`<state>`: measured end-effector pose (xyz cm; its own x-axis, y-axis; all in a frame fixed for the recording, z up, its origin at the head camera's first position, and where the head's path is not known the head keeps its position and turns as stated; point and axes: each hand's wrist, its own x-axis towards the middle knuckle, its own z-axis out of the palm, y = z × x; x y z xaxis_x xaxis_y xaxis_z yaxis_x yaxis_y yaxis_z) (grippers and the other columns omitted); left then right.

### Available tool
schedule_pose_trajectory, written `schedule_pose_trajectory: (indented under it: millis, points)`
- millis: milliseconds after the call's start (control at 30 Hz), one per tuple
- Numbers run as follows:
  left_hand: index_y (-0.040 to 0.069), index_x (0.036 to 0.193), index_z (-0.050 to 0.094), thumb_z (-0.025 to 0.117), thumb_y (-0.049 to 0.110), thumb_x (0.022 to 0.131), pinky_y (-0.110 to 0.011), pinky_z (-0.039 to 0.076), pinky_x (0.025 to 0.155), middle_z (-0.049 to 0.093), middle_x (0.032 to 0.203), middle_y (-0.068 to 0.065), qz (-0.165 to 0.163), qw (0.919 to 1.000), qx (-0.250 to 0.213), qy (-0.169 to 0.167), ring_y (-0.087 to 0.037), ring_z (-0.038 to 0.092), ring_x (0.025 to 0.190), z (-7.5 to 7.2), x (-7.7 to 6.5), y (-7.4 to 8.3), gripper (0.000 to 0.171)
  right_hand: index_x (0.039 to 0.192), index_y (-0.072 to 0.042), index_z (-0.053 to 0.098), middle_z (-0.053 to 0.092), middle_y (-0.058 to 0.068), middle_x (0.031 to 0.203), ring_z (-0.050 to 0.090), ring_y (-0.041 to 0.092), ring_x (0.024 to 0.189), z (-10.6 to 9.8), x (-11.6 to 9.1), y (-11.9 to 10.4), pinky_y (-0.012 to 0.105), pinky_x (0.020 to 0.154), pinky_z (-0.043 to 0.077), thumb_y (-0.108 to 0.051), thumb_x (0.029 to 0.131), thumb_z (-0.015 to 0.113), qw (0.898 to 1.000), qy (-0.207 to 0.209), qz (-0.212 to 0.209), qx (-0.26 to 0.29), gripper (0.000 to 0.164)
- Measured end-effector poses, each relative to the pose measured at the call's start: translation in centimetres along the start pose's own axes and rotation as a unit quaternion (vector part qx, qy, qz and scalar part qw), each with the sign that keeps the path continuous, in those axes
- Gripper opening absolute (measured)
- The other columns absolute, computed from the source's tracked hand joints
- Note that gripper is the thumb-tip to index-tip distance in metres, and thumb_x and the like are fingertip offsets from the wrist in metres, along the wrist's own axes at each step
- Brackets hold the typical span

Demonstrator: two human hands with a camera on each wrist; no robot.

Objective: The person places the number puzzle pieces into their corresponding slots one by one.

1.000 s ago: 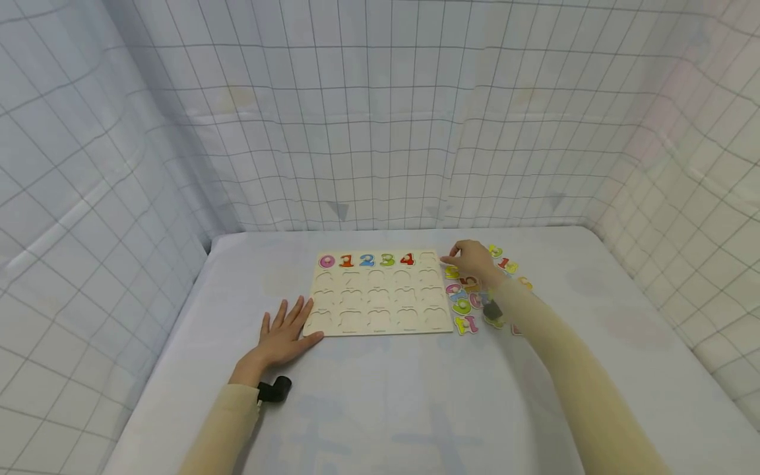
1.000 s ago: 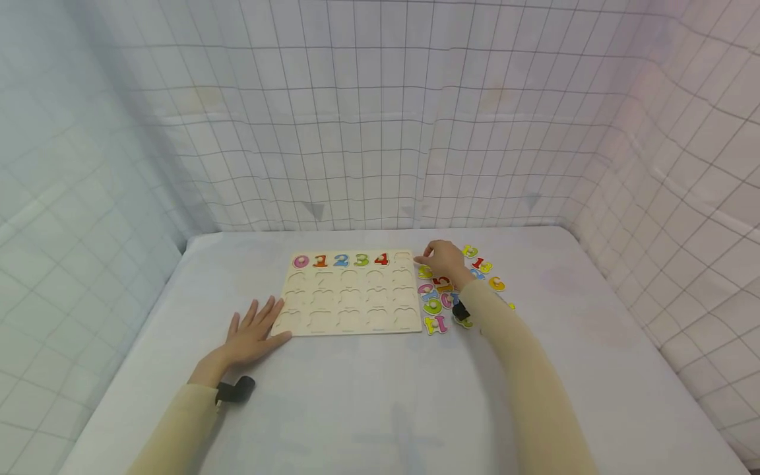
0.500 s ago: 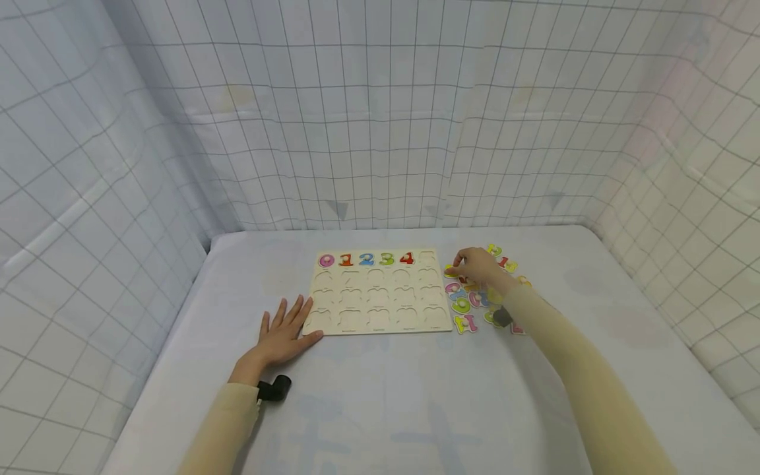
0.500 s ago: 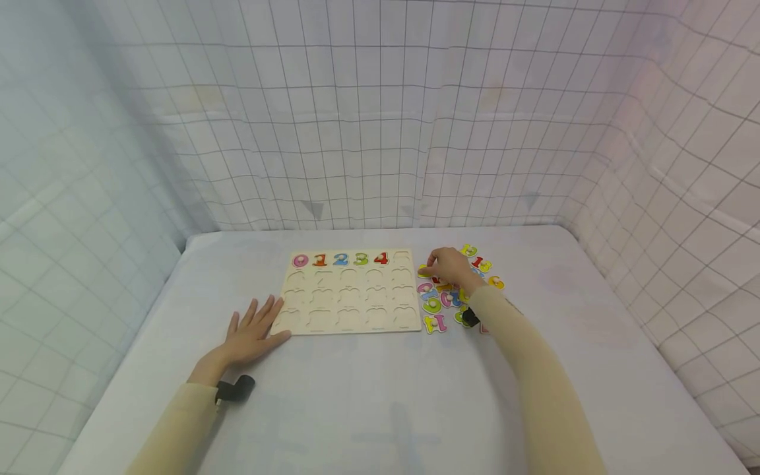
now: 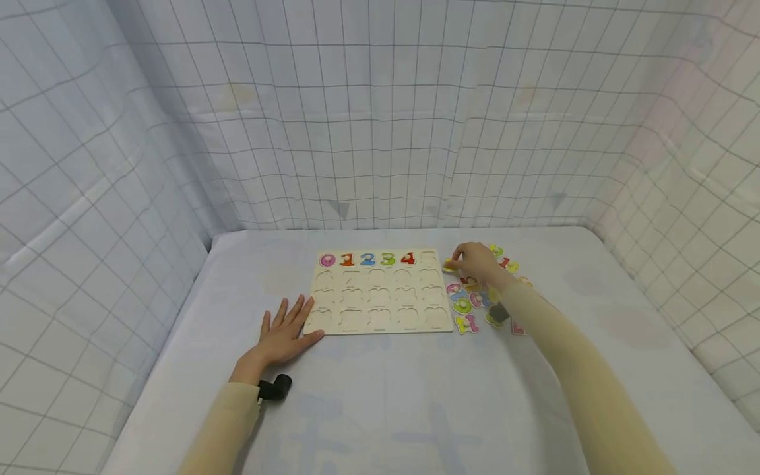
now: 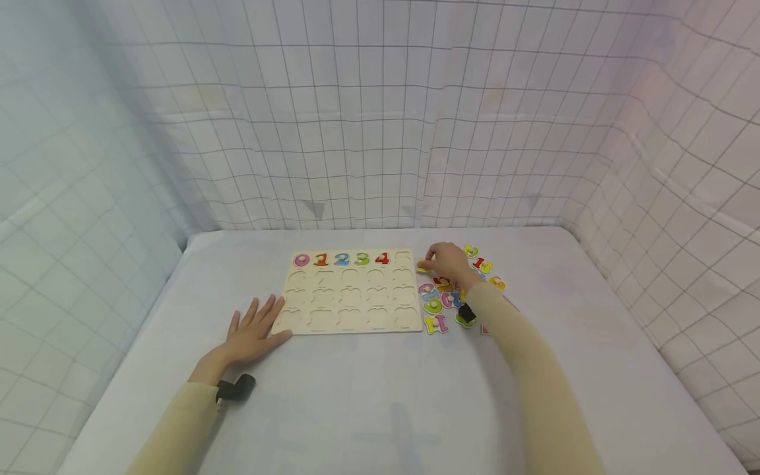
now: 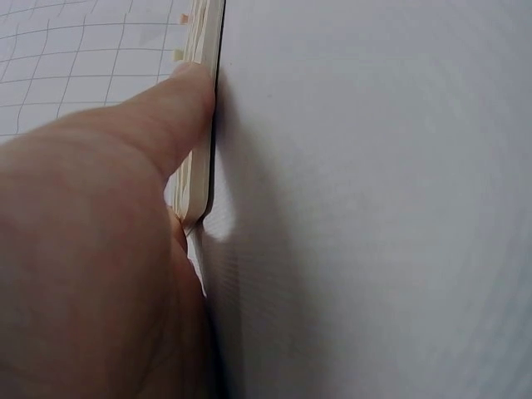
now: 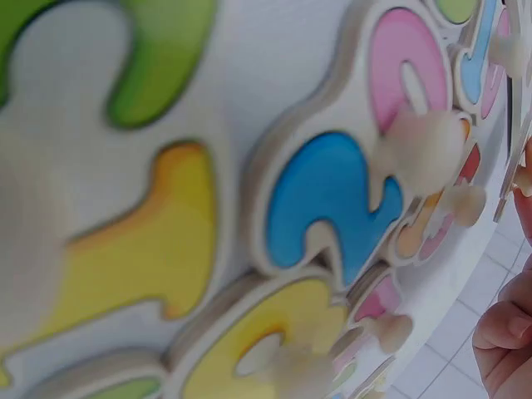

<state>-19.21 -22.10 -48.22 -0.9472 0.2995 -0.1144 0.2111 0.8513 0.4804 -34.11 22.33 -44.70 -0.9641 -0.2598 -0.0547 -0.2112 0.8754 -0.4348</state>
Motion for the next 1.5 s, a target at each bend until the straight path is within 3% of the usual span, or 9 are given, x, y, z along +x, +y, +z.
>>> schedule_pose_trajectory:
  millis: [300, 467, 600, 833, 1067, 1500]
  points:
    - [0.015, 0.154, 0.01, 0.044, 0.064, 0.09, -0.055, -0.02, 0.103, 0.001, 0.159, -0.009, -0.005, 1.0, 0.0, -0.003, -0.033, -0.015, 0.141, 0.1, 0.1, 0.0, 0.087, 0.088, -0.008, 0.066, 0.047, -0.003, 0.06, 0.037, 0.014, 0.055, 0.5, 1.3, -1.9, 0.027, 0.051, 0.031, -0.041, 0.085, 0.07, 0.999, 0.022, -0.028, 0.005, 0.033]
    - [0.015, 0.154, 0.01, 0.044, 0.064, 0.09, -0.055, -0.021, 0.103, 0.002, 0.159, -0.009, -0.004, 1.0, -0.001, -0.004, -0.033, -0.015, 0.141, 0.2, 0.1, 0.0, 0.087, 0.09, -0.007, 0.067, 0.051, -0.001, 0.058, 0.036, 0.013, 0.053, 0.6, 1.6, -3.3, 0.028, 0.05, 0.031, -0.036, 0.086, 0.071, 0.999, 0.026, -0.036, -0.006, 0.03]
    - [0.015, 0.154, 0.01, 0.044, 0.064, 0.09, -0.055, -0.02, 0.103, 0.002, 0.158, -0.01, -0.001, 1.0, 0.001, -0.002, -0.034, -0.014, 0.141, 0.2, 0.0, 0.1, 0.087, 0.091, -0.007, 0.067, 0.06, 0.0, 0.066, 0.039, 0.014, 0.056, 0.9, 2.1, -3.7, 0.028, 0.052, 0.035, -0.037, 0.085, 0.071, 0.999, 0.022, -0.034, -0.012, 0.03]
    - [0.016, 0.154, 0.012, 0.045, 0.062, 0.091, -0.057, -0.019, 0.103, 0.004, 0.158, -0.011, 0.007, 1.0, -0.002, 0.005, -0.036, -0.013, 0.141, 0.2, -0.3, 0.3, 0.085, 0.091, -0.009, 0.066, 0.061, 0.001, 0.072, 0.047, 0.017, 0.061, 1.7, 2.9, -3.3, 0.031, 0.057, 0.04, -0.042, 0.086, 0.069, 1.0, 0.015, -0.014, -0.017, 0.033]
    - [0.011, 0.153, 0.015, 0.048, 0.058, 0.092, -0.059, -0.017, 0.103, 0.006, 0.157, -0.014, 0.003, 1.0, 0.002, 0.007, -0.04, -0.01, 0.14, -0.3, -0.4, 0.7, 0.084, 0.091, -0.008, 0.067, 0.067, 0.005, 0.084, 0.05, 0.019, 0.064, 2.0, 2.9, -4.0, 0.033, 0.059, 0.041, -0.038, 0.088, 0.068, 0.999, 0.036, -0.012, -0.025, 0.031]
    - [0.012, 0.153, 0.015, 0.048, 0.058, 0.092, -0.059, -0.016, 0.103, 0.007, 0.157, -0.014, 0.004, 0.9999, 0.0, 0.016, -0.039, -0.009, 0.141, -0.4, -0.4, 0.6, 0.084, 0.09, -0.007, 0.066, 0.066, 0.005, 0.083, 0.052, 0.02, 0.065, 1.9, 3.0, -4.7, 0.033, 0.058, 0.042, -0.038, 0.089, 0.067, 0.999, 0.034, -0.001, -0.02, 0.03]
